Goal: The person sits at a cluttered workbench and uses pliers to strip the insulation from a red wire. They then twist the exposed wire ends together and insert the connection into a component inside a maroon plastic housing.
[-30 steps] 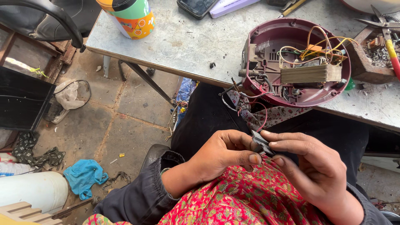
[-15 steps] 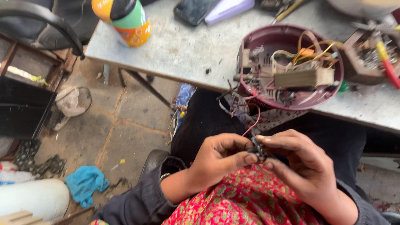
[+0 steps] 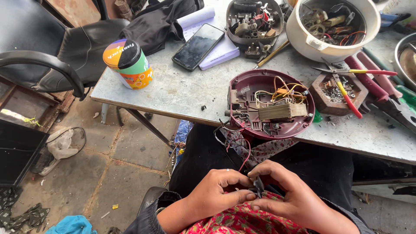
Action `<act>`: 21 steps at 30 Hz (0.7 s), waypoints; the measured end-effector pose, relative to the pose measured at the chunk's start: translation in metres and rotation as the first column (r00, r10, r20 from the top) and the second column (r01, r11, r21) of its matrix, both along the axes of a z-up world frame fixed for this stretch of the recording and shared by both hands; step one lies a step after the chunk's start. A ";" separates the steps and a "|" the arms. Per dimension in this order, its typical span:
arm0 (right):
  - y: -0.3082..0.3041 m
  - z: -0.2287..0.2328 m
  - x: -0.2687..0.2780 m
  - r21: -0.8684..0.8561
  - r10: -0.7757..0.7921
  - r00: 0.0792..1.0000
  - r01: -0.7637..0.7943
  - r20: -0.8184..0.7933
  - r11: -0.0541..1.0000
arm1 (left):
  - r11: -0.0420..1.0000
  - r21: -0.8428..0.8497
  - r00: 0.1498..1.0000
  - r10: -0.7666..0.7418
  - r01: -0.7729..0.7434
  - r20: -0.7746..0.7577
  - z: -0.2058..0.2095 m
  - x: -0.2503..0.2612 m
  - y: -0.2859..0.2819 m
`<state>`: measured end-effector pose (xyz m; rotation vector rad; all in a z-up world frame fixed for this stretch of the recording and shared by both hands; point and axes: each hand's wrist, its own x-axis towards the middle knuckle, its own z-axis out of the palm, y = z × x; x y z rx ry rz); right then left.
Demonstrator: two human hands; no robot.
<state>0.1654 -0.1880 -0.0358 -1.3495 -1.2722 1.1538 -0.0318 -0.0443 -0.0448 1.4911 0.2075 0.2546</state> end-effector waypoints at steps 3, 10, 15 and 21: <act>-0.003 -0.003 0.005 -0.028 -0.017 0.991 0.014 -0.132 1.000 | 0.942 0.333 0.998 0.032 -0.045 0.045 0.003 -0.001 0.000; -0.010 -0.012 0.002 0.408 -0.183 0.924 0.034 0.334 0.912 | 0.932 0.346 0.992 0.076 -0.108 0.104 0.002 -0.001 -0.006; -0.010 -0.011 0.003 0.359 -0.087 0.988 0.035 0.130 0.933 | 0.989 0.137 0.993 0.047 -0.061 0.105 -0.004 -0.003 -0.012; -0.012 -0.029 -0.005 0.133 -0.178 0.954 0.215 -0.242 0.968 | 0.959 0.251 0.986 0.105 -0.134 0.127 -0.002 -0.005 -0.011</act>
